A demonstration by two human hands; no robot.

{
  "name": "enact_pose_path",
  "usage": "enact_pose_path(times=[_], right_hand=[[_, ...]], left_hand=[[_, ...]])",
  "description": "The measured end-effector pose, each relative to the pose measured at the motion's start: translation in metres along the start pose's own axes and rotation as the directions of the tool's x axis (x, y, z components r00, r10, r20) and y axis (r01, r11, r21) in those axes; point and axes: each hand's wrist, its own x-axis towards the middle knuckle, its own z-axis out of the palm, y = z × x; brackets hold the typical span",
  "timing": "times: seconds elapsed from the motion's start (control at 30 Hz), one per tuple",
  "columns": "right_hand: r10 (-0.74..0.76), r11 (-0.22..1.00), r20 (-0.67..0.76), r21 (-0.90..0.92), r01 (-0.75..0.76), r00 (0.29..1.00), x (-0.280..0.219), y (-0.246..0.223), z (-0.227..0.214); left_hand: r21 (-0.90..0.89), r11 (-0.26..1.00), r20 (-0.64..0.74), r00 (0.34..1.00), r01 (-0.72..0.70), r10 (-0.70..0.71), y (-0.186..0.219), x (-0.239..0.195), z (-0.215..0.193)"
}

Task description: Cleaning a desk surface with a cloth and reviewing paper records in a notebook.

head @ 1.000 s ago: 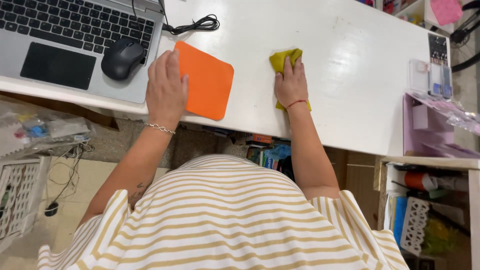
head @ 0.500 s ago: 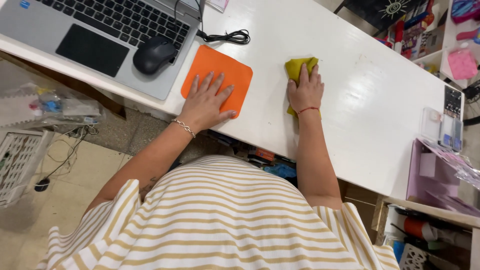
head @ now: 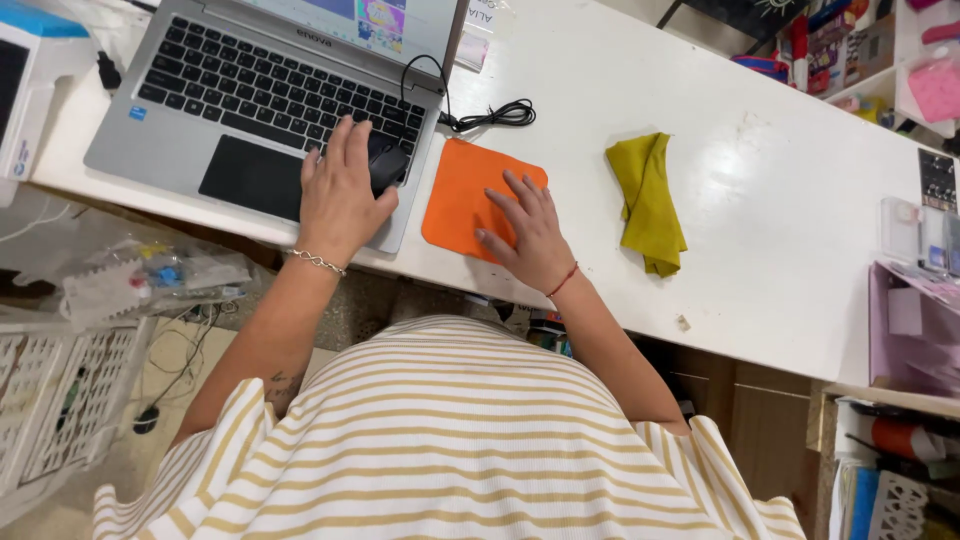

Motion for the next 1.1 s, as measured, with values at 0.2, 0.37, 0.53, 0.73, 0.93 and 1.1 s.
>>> enact_pose_path(times=[0.2,0.37,0.53,0.73,0.93,1.1], right_hand=[[-0.017,0.996,-0.132,0.081,0.028,0.991,0.008,-0.032,-0.003],[0.237,0.837,-0.058,0.519,-0.173,0.97,-0.001,-0.05,-0.012],[0.381,0.624,0.064,0.719,-0.307,0.922,-0.009,-0.033,-0.012],[0.456,0.618,0.122,0.67,-0.412,0.882,-0.01,-0.012,-0.007],[0.441,0.771,0.063,0.485,-0.413,0.896,-0.015,0.003,-0.023],[0.021,0.997,-0.477,-0.06,-0.056,0.879,-0.026,0.08,-0.058]], left_hand=[[-0.02,0.972,-0.19,0.955,-0.235,0.227,0.011,0.003,0.007],[-0.255,0.892,-0.208,0.922,-0.374,0.327,0.059,0.001,0.021],[-0.122,0.903,-0.165,0.906,-0.412,0.391,0.084,0.001,0.056],[-0.178,0.935,0.059,0.945,-0.307,0.321,0.102,-0.009,0.06],[-0.202,0.943,0.094,0.953,-0.265,0.288,0.106,-0.018,0.058],[-0.033,0.892,-0.148,0.884,-0.452,0.443,0.125,-0.019,0.049]])
